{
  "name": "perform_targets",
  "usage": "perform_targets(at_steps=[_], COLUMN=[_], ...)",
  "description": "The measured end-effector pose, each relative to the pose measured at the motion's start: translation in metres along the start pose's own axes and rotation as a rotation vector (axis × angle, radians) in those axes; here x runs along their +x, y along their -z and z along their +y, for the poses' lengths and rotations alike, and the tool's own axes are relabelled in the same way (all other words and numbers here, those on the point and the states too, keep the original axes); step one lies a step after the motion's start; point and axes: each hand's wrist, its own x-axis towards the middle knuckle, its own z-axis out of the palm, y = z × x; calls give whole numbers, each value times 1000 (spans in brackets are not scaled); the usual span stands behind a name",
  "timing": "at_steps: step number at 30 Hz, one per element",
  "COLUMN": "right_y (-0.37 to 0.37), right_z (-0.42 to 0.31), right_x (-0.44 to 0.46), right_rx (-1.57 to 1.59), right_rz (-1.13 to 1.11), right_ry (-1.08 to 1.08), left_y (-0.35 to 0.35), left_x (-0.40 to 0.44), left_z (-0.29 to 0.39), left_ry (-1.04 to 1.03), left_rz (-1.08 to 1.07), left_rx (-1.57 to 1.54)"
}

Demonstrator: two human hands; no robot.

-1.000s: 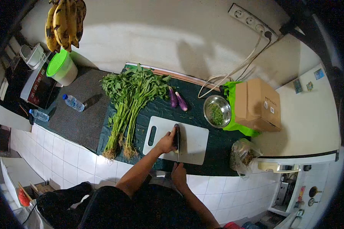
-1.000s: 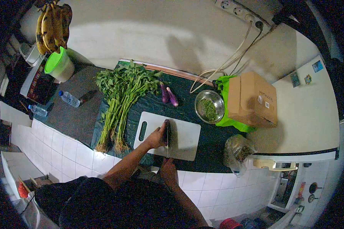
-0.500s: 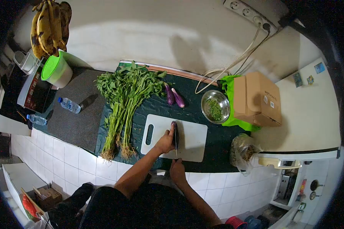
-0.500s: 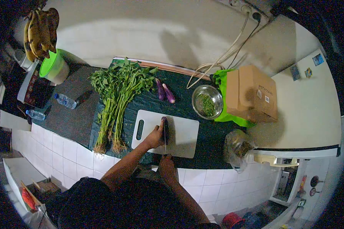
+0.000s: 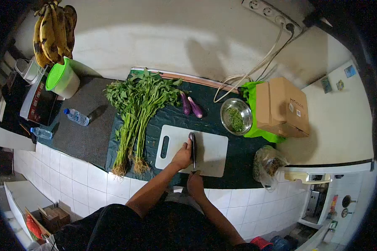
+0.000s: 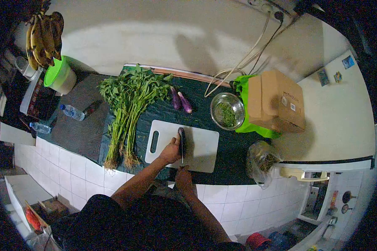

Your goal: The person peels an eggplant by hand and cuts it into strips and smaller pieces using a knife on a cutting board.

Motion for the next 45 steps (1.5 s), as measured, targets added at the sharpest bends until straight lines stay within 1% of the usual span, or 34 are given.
perform_targets(at_steps=[5, 6, 7, 8, 10, 11, 12, 13, 14, 15, 18, 19, 20, 21, 24, 27, 29, 30, 32, 33, 35, 39, 41, 45], right_y=[5, 4, 1, -3, 4, 7, 5, 3, 1, 3, 8, 10, 12, 10, 4, 4, 16, 15, 14, 11, 7, 8, 13, 6], right_z=[3, 4, 3, 2, -3, -5, -1, 2, 5, 5, 1, -1, -4, -3, 2, 1, -10, -11, -12, -11, -9, -10, -15, -9], right_x=[-1, 1, 5, 8, 8, 7, 5, 3, 3, 4, 1, 3, 5, 4, -1, -5, -6, -3, -10, -11, -7, -6, -3, 0], right_rx=[-74, -78, -45, -9, 6, 16, 19, 3, -2, -8, -31, 15, 59, 63, -3, 49, 41, 42, -54, -53, 40, 73, 103, 139], right_rz=[28, 32, 2, -29, -26, -30, -31, -2, 16, 34, 1, -14, -31, -30, 11, -14, -73, -68, 32, 32, -20, -1, -82, -68], right_ry=[118, 139, 8, -125, -132, -137, -137, -53, -7, 39, 36, -14, -67, -64, -65, -114, -127, -127, -38, -41, -118, -112, -185, -197], left_y=[-1, 2, 6, 10, 26, 31, 33, 36, 38, 37, 33, 33, 32, 35, 35, 22, 14, 14, 7, 9, 15, 6, 8, 0], left_x=[-3, -8, -8, -7, -8, -6, -2, 1, 3, 7, 13, 16, 15, 15, 16, 15, 19, 23, 19, 18, 17, 16, 18, 22], left_z=[-2, -1, 0, 2, 12, 15, 15, 15, 16, 14, 8, 8, 8, 10, 13, 5, -6, -9, -15, -12, -7, -13, -18, -27], left_ry=[19, -25, -69, -75, -106, -106, -132, -159, -159, -125, -54, -23, -31, -30, -4, -7, -77, -82, -91, -91, 23, 16, -4, -30], left_rz=[-5, 51, 106, 108, 163, 161, 116, 72, 75, 49, 0, -21, 2, 3, -53, -14, 29, 30, 10, 6, -79, -47, -93, -90], left_rx=[-4, 4, 13, 19, 209, 212, 261, 312, 318, 324, 345, 353, 361, 365, 339, 291, 204, 207, -2, -1, -71, -116, -182, -183])
